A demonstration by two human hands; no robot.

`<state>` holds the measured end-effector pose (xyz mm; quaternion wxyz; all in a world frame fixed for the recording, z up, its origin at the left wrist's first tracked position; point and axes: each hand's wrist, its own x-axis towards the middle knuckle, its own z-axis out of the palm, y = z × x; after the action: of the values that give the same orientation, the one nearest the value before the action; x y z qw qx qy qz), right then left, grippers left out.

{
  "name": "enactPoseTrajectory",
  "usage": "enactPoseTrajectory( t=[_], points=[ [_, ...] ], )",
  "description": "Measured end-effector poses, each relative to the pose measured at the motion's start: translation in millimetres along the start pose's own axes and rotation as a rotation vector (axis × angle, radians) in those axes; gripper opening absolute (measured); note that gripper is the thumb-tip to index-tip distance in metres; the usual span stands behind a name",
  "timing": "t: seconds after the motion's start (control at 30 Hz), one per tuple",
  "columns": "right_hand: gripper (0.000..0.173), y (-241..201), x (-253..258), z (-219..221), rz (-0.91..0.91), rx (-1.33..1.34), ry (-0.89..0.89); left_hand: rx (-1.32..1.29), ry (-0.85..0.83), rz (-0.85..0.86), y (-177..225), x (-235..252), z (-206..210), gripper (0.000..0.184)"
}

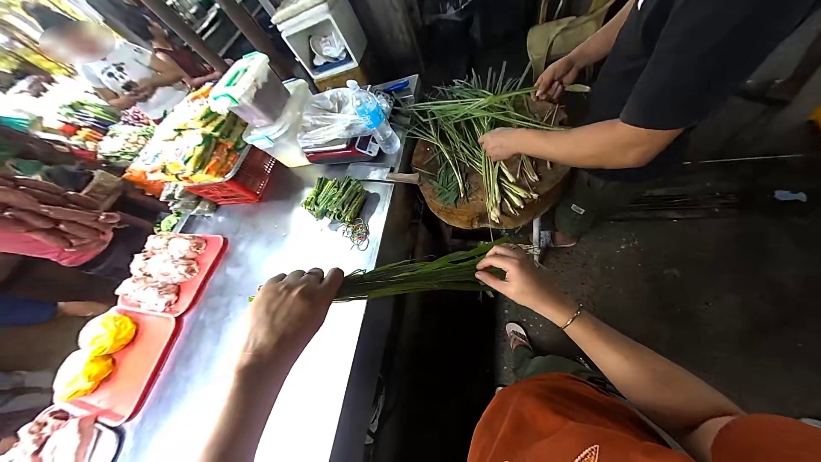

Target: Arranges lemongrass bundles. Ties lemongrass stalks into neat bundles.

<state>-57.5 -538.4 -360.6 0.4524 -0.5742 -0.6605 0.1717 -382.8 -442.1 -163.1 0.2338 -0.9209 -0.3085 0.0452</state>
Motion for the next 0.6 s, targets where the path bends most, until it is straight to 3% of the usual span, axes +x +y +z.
enactPoseTrajectory(
  t=[0.13, 0.2, 0.3, 0.37, 0.4, 0.53, 0.6],
  points=[
    [0.024, 3.2, 28.2, -10.9, 0.029, -0.085, -0.138, 0.03, -0.21, -0.069, 7.8, 15.7, -5.9, 0.009],
    [0.034, -7.1, 46.7, -9.3, -0.049, -0.07, -0.067, 0.034, -0.375, -0.095, 15.7, 31.0, -9.3, 0.01],
    [0.068, -37.9, 72.9, 8.3, -0.168, 0.019, -0.145, -0.002, -0.46, -0.084, 32.1, 58.4, -9.4, 0.014],
    [0.094, -47.2, 88.0, 20.3, -0.184, 0.065, -0.33, -0.03, -0.46, -0.071, 43.9, 75.6, -14.4, 0.016],
    [0.097, -47.9, 93.9, 22.5, -0.155, 0.088, -0.449, -0.029, -0.466, -0.069, 48.6, 81.2, -17.0, 0.017],
    [0.044, -38.5, 107.0, 15.4, -0.091, 0.146, -0.73, -0.044, -0.565, -0.106, 59.6, 89.2, -23.8, 0.02],
    [0.04, -34.5, 111.3, 8.7, -0.16, 0.059, -0.766, -0.123, -0.639, -0.133, 63.2, 89.9, -20.6, 0.019]
  ],
)
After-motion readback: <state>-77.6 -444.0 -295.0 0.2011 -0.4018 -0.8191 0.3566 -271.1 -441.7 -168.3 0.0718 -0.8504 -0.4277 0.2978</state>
